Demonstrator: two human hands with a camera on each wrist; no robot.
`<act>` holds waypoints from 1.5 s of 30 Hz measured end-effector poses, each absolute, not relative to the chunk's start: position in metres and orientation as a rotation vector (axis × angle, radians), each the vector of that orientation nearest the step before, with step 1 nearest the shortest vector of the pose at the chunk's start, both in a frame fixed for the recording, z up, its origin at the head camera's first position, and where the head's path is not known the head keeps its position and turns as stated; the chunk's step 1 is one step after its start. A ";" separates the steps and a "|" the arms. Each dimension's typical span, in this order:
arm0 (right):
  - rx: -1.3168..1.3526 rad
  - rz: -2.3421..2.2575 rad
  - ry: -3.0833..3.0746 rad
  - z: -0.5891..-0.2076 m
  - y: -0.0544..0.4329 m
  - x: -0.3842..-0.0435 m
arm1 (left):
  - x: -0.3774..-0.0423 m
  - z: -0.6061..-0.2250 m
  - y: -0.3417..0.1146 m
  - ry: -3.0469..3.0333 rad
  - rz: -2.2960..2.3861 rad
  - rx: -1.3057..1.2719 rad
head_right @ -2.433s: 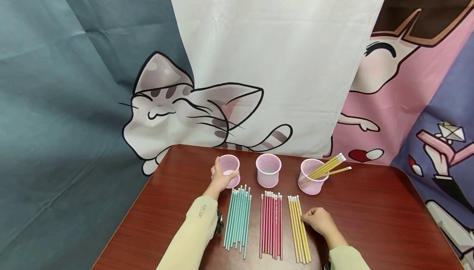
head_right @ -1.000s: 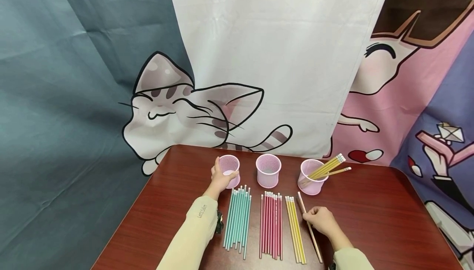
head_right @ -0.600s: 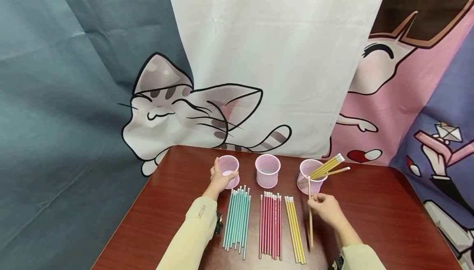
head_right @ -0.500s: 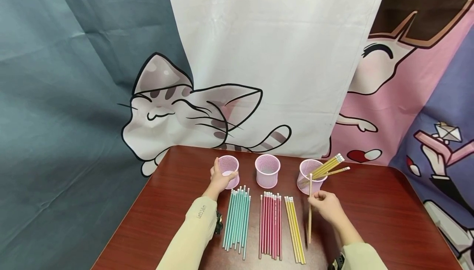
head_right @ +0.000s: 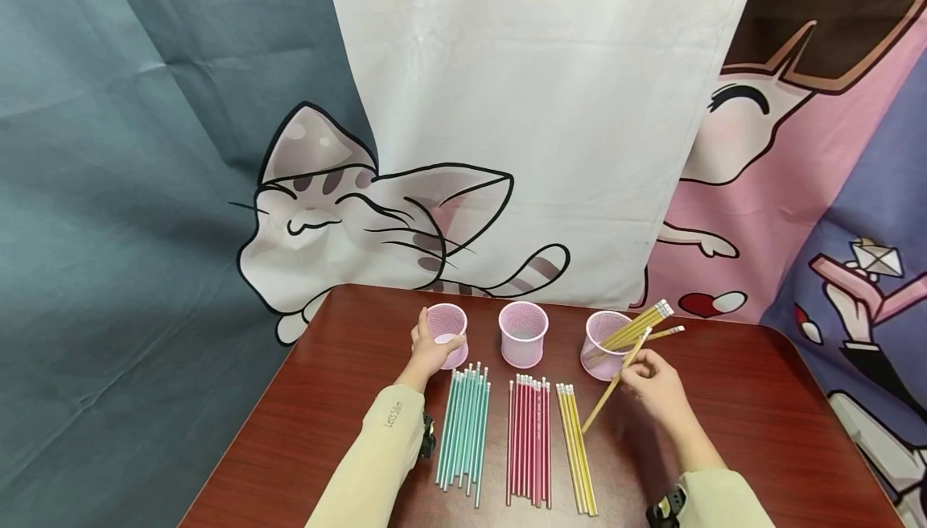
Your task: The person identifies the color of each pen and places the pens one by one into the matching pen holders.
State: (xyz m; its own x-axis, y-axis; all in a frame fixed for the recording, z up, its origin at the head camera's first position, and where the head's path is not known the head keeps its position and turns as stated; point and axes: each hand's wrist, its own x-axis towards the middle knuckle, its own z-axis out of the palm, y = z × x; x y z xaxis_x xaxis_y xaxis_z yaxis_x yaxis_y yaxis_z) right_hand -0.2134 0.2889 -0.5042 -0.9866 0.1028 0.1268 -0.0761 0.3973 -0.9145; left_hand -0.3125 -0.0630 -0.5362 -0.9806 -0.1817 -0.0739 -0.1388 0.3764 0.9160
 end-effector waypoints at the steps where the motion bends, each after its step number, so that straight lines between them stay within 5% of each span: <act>1: -0.039 1.637 -2.475 -0.503 0.290 -0.214 | -0.312 -0.536 -0.063 -2.572 -1.705 0.297; 23: -0.194 1.935 -2.135 -0.505 0.329 -0.228 | -0.314 -0.537 -0.062 -2.578 -1.695 0.311; 33: -0.480 2.085 -1.730 -0.467 0.313 -0.222 | -0.311 -0.535 -0.063 -2.572 -1.704 0.303; 45: -0.652 2.061 -1.635 -0.471 0.319 -0.222 | -0.313 -0.538 -0.062 -2.575 -1.693 0.303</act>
State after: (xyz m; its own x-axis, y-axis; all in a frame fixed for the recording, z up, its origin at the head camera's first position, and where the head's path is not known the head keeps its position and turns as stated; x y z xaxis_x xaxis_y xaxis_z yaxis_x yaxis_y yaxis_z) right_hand -0.2225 0.3189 -0.4708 -0.7982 0.5946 -0.0971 -0.0409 -0.2143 -0.9759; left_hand -0.3131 -0.0623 -0.5377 -0.9798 -0.1875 -0.0693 -0.1379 0.3833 0.9133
